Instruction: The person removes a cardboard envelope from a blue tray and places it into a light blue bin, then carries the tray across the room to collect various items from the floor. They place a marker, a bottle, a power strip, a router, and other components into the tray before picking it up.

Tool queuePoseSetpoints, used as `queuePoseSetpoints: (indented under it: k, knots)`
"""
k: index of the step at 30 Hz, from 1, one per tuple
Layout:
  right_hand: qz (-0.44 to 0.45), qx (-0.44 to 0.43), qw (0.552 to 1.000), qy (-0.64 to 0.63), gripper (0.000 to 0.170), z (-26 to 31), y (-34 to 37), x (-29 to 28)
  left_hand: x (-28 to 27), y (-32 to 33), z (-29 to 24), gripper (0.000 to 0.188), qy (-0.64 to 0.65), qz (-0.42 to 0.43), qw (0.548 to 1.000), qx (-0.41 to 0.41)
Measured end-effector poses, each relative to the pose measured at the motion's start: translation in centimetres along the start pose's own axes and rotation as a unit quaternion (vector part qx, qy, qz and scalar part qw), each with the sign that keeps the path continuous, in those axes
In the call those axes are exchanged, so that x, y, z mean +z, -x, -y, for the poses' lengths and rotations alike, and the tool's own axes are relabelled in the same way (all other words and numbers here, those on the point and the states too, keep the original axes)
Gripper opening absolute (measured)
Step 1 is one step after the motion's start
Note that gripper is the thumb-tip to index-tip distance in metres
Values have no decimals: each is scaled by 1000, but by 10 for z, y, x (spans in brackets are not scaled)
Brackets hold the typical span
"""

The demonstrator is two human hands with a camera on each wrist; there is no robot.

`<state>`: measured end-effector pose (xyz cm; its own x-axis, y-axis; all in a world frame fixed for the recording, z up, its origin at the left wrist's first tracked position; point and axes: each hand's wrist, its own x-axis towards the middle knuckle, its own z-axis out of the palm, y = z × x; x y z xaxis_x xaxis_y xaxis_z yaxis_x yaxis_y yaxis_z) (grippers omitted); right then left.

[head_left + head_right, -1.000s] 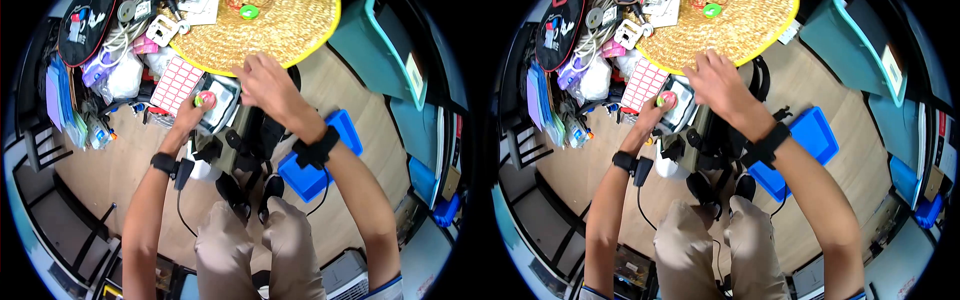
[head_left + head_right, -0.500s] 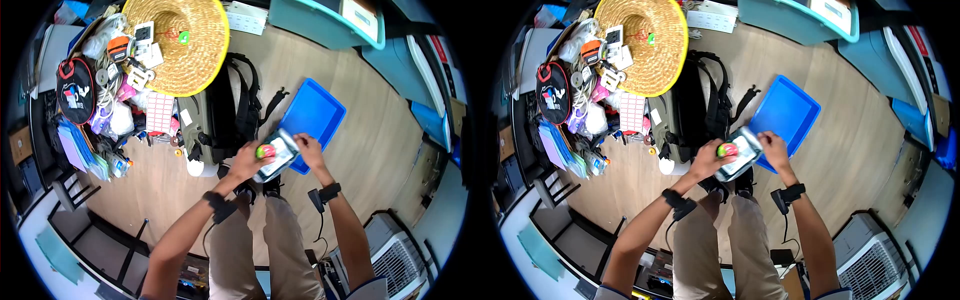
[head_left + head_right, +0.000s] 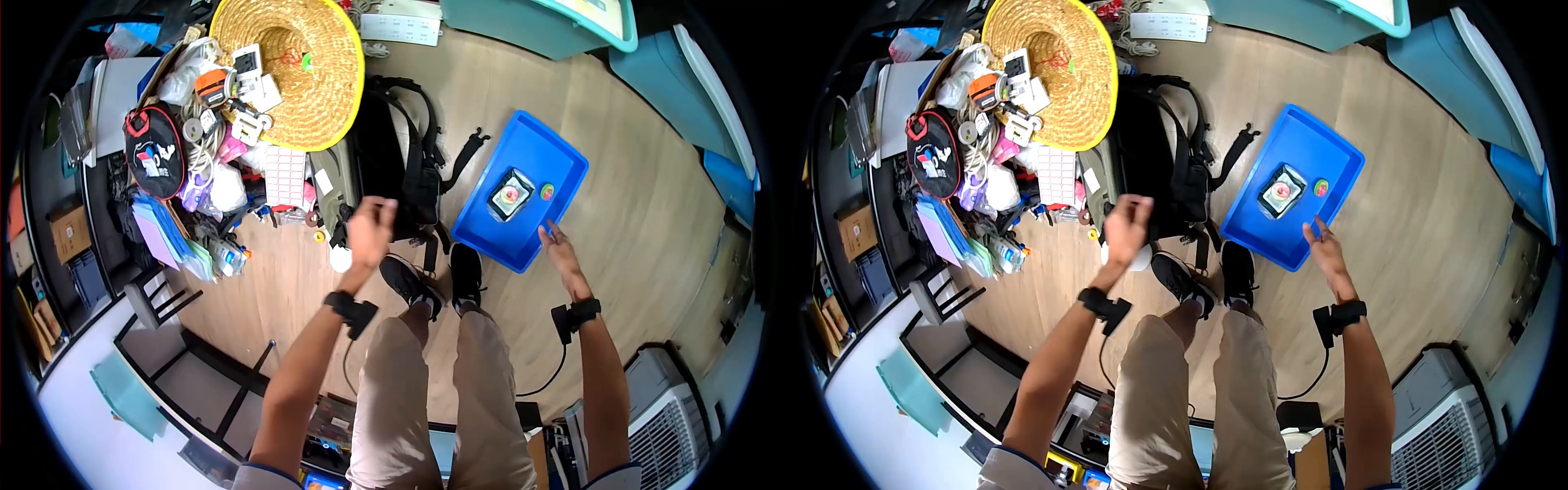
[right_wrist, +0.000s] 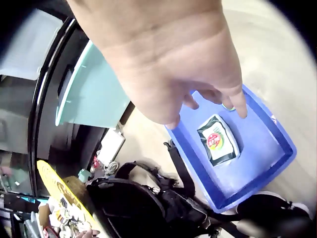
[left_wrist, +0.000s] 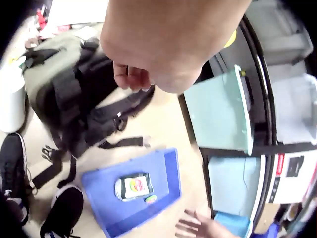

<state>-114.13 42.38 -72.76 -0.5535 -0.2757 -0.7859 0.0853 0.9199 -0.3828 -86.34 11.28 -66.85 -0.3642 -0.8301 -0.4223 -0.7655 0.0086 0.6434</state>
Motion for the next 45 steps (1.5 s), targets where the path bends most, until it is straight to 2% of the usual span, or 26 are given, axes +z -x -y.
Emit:
queuePoseSetpoints:
  k: [2,3,4,6,8,10,11,13,16,19,22,23,24,26,28,30,31,32,34,35,36,38,39,40,43,45]
  knots:
    - [37,-46,998,1,64,12,-1,10,-37,-18,47,30,-10,-78,997,4]
    - [38,-41,998,1,53,23,-7,21,-50,-26,84,30,-30,-94,995,-24]
    - [41,-46,998,8,53,40,-10,27,-61,-32,113,29,-48,-108,992,-53]
    - [108,-106,988,26,48,85,-6,46,-84,-33,141,30,-21,-112,985,-129]
    - [123,-212,969,12,43,123,-9,81,-98,-34,162,30,-13,-117,982,-148]
    - [131,-311,941,31,41,165,-9,113,-96,-47,204,35,-33,-77,995,-59]
    - [167,-323,930,59,40,204,1,118,-97,-51,196,34,-12,-65,993,-97]
    - [198,-353,911,78,37,253,5,145,-95,-60,191,34,-32,-71,994,-73]
    - [181,-505,831,147,34,304,0,188,-85,-84,191,43,-63,-82,994,-22]
    - [247,-523,801,157,33,329,-15,226,-67,-102,194,50,-131,-136,981,50]
    - [273,-532,785,160,33,328,-21,258,-61,-116,205,46,-185,-122,972,80]
    - [253,-543,782,172,32,327,-21,265,-62,-116,202,33,-169,-116,977,60]
    - [228,-557,777,182,32,330,-22,268,-62,-121,205,33,-162,-122,978,56]
    - [226,-546,786,181,32,332,-19,270,-67,-120,208,23,-286,-64,942,163]
    - [220,-532,799,174,32,332,-15,269,-70,-116,205,18,-290,-74,941,157]
    - [236,-497,826,121,35,326,-7,260,-79,-101,195,19,-229,-81,967,80]
    - [225,-501,829,103,40,323,2,255,-87,-86,184,20,-160,-125,969,141]
    - [239,-454,853,97,46,318,12,244,-92,-69,171,20,-158,-118,970,146]
    - [225,-514,824,74,52,309,35,223,-105,-34,143,22,-76,-64,974,202]
    - [262,-513,816,38,49,303,42,216,-105,-17,134,20,-37,-3,986,165]
    - [272,-514,814,1,32,296,55,208,-106,-3,118,19,-13,35,985,169]
    - [233,-513,823,72,15,274,64,191,-99,18,95,20,38,65,976,204]
    - [202,-497,841,69,11,270,79,179,-96,25,84,31,72,118,977,165]
    - [193,-485,848,88,11,259,81,166,-93,30,74,31,69,128,975,169]
    - [121,-389,907,110,13,219,70,126,-84,36,59,56,2,125,982,142]
    - [65,-307,944,100,16,171,37,107,-80,34,57,56,4,129,986,103]
